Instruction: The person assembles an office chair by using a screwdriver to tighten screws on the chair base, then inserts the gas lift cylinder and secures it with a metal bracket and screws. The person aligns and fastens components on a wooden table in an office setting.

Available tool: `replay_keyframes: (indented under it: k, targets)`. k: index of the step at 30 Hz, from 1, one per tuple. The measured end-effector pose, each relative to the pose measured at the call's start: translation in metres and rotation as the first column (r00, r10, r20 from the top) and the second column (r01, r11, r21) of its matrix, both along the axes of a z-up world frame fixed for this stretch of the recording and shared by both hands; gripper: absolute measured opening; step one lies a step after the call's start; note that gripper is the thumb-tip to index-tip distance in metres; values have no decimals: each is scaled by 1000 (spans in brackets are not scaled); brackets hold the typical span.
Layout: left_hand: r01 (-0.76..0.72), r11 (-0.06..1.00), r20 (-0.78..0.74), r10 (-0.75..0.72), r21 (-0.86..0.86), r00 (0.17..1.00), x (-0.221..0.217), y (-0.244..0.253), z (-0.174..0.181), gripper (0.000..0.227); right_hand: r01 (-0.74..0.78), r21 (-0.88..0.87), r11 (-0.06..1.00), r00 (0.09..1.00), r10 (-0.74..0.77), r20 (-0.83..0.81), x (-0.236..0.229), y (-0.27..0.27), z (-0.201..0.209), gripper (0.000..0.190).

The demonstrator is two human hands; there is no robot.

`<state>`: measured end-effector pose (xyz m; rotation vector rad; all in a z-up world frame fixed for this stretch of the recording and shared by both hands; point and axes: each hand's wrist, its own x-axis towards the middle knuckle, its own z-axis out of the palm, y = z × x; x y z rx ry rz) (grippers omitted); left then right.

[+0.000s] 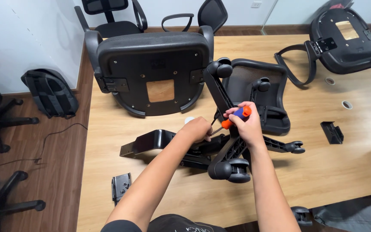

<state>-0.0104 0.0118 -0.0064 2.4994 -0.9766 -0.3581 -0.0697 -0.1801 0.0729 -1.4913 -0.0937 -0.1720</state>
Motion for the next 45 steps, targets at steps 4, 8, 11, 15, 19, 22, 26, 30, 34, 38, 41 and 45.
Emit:
replay_keyframes:
  k: [4, 8, 11, 15, 19, 22, 26, 30, 34, 38, 41, 45]
  targets:
    - [-13, 1000, 49, 12, 13, 999, -3, 0, 16, 29, 34, 3, 999, 999, -34, 0, -3, -3, 3, 33]
    - [-69, 997, 99, 72, -26, 992, -2, 3, 28, 27, 107, 71, 992, 994, -108, 21, -10, -9, 12, 30]
    - [-105, 981, 60, 116, -160, 991, 2, 15, 40, 20, 132, 79, 988, 991, -134, 28, -12, -12, 22, 29]
    - [-218, 905, -124, 184, -367, 975, 0, 42, 63, 18, 68, 95, 993, 997, -72, 34, -12, -2, 41, 26]
    - [-325, 829, -243, 235, -456, 941, -8, 74, 70, 19, -26, 6, 1000, 1000, 26, 11, -10, 28, 76, 26]
    - [-414, 740, -325, 274, -529, 905, -17, 104, 63, 20, -196, -113, 974, 976, 205, 73, -3, 49, 95, 27]
    - [-559, 534, -489, 284, -634, 825, -50, 154, 55, 21, -410, -366, 835, 887, 459, 52, -4, 91, 125, 30]
    - [-676, 329, -619, 271, -660, 737, -81, 196, 41, 17, -674, -483, 558, 694, 703, -155, -6, 143, 153, 29]
    - [-733, 295, -655, 329, -613, 680, -119, 236, 30, 16, -763, -536, 360, 555, 790, -260, -1, 191, 149, 28]
    - [-791, 344, -607, 509, -506, 610, -153, 269, 11, 14, -803, -559, 208, 465, 805, -368, -3, 235, 130, 29]
    - [-856, 333, -625, 586, -395, 516, -172, 290, -26, 15, -829, -539, 147, 422, 796, -434, -6, 262, 115, 29]
    - [-930, 306, -647, 672, -202, 361, -187, 306, -109, 15, -782, -619, 66, 465, 724, -510, -14, 292, 100, 30]
